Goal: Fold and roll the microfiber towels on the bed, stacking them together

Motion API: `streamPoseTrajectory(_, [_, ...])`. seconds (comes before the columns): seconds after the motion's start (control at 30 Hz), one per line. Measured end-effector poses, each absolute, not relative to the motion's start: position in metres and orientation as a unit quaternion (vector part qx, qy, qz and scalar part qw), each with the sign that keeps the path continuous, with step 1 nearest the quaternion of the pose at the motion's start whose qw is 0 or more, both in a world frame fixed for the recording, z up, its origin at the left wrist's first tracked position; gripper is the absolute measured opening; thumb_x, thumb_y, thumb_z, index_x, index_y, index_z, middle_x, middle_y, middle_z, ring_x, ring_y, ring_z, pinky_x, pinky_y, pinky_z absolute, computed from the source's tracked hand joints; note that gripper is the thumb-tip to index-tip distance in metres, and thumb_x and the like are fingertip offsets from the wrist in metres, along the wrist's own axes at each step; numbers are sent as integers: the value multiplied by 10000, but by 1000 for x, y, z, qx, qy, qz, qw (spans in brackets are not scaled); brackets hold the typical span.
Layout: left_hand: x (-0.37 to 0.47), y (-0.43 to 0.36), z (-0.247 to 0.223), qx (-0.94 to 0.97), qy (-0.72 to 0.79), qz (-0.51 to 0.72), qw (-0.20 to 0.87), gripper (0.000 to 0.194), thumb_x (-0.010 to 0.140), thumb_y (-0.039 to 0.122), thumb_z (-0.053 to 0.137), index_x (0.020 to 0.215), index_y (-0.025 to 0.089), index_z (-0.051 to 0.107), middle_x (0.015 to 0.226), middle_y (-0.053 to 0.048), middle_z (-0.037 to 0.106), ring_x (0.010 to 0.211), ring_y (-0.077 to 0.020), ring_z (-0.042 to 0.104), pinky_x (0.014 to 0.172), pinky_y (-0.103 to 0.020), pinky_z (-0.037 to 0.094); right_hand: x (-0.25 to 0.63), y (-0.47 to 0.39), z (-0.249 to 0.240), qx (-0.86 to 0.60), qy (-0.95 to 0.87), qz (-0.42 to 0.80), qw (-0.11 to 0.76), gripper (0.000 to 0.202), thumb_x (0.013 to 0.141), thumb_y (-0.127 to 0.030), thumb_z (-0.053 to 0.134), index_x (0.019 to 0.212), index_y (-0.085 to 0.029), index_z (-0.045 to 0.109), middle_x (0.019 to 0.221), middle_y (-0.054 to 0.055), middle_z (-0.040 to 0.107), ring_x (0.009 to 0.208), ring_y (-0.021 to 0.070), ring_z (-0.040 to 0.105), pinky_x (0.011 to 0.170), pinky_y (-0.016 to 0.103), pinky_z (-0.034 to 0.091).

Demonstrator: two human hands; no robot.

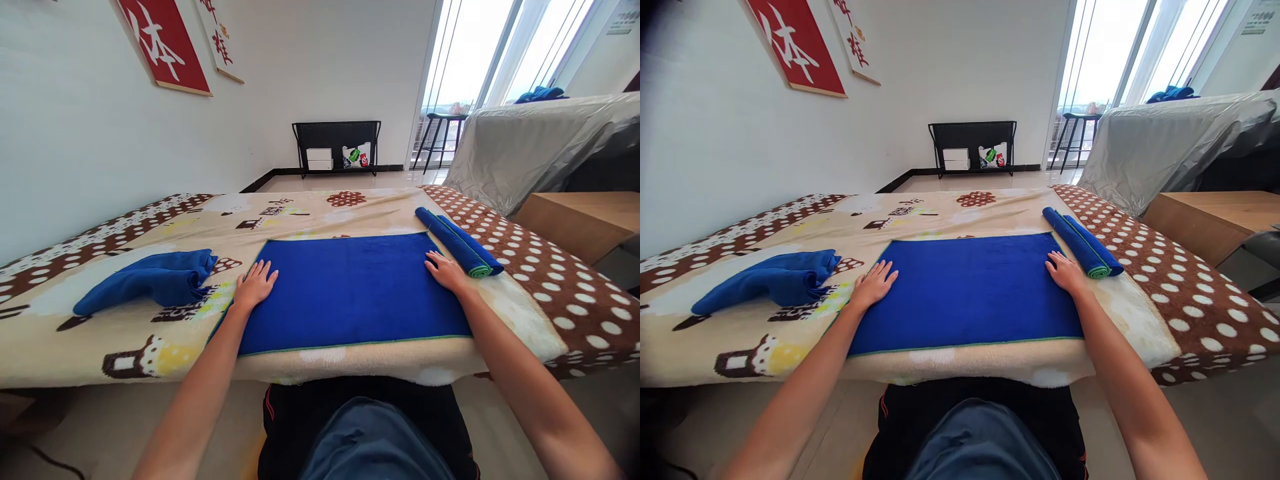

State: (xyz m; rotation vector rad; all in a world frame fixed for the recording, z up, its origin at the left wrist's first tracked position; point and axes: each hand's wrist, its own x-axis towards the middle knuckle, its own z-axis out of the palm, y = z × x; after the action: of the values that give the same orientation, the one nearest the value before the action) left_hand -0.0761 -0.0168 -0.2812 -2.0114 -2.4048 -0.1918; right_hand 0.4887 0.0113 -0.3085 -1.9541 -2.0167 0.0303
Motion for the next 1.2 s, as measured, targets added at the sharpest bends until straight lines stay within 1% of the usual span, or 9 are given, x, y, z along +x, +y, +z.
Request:
streamPoseTrajectory(0.17, [-52,-4,-280,-642,-765,-47,1,678,985,521,146,1546,174,300,1634,-127,197,1524,-286,135,1182,-641,88,453,27,-302,-674,-720,-13,162,506,995,-346,334,1402,-101,509,1516,163,424,1456,265,331,1190,476,252])
streamPoseTrajectory(0.33, [45,30,-283,-731,-681,-34,-33,652,989,523,200,1554,208,278,1637,-66,214,1519,-236,170,1209,-512,185,337,53,-291,-578,-800,3,162,539,1002,-391,347,1463,-126,435,1545,113,396,1460,220,323,1192,408,263])
streamPoseTrajectory(0.5, [111,55,-290,-773,-632,-47,-30,588,1002,372,213,1554,178,272,1637,-51,218,1513,-176,191,1222,-409,192,255,64,-294,-508,-846,17,160,511,1009,-350,281,1480,-215,426,1555,92,369,1465,162,308,1182,351,257])
streamPoseTrajectory(0.6, [90,66,-290,-763,-645,-52,-20,591,1005,410,205,1552,198,281,1637,-45,220,1513,-178,191,1226,-435,169,271,75,-299,-526,-835,24,156,519,1016,-409,256,1481,-256,428,1558,74,365,1470,149,293,1185,336,243])
streamPoseTrajectory(0.7, [30,73,-285,-727,-685,-52,-10,608,999,484,190,1541,238,312,1628,-52,247,1509,-209,211,1212,-494,185,327,92,-302,-572,-806,28,149,551,1015,-462,263,1487,-223,417,1563,58,370,1473,153,288,1199,361,231])
streamPoseTrajectory(0.93, [-106,69,-275,-635,-771,-46,17,590,986,452,211,1520,253,364,1606,-73,307,1488,-255,272,1180,-550,242,459,111,-308,-681,-719,26,136,559,1002,-447,282,1471,-187,441,1560,90,375,1477,215,289,1198,439,239])
streamPoseTrajectory(1.0, [-112,68,-276,-623,-781,-45,27,584,984,441,215,1511,250,381,1600,-76,321,1491,-270,260,1183,-597,187,471,115,-312,-696,-706,27,131,563,998,-440,291,1473,-176,437,1560,106,372,1477,223,289,1198,448,236])
streamPoseTrajectory(1.1, [-94,76,-281,-605,-793,-53,51,591,988,382,184,1506,180,387,1620,-118,257,1523,-297,135,1167,-674,18,469,126,-318,-707,-696,26,124,594,997,-465,285,1485,-151,413,1570,128,348,1487,234,261,1201,462,218])
streamPoseTrajectory(1.2, [-61,91,-287,-627,-776,-56,41,600,988,389,188,1507,160,384,1629,-101,238,1526,-261,129,1204,-595,61,460,137,-323,-714,-689,26,122,639,993,-526,274,1491,-145,399,1576,144,331,1494,245,243,1198,467,214])
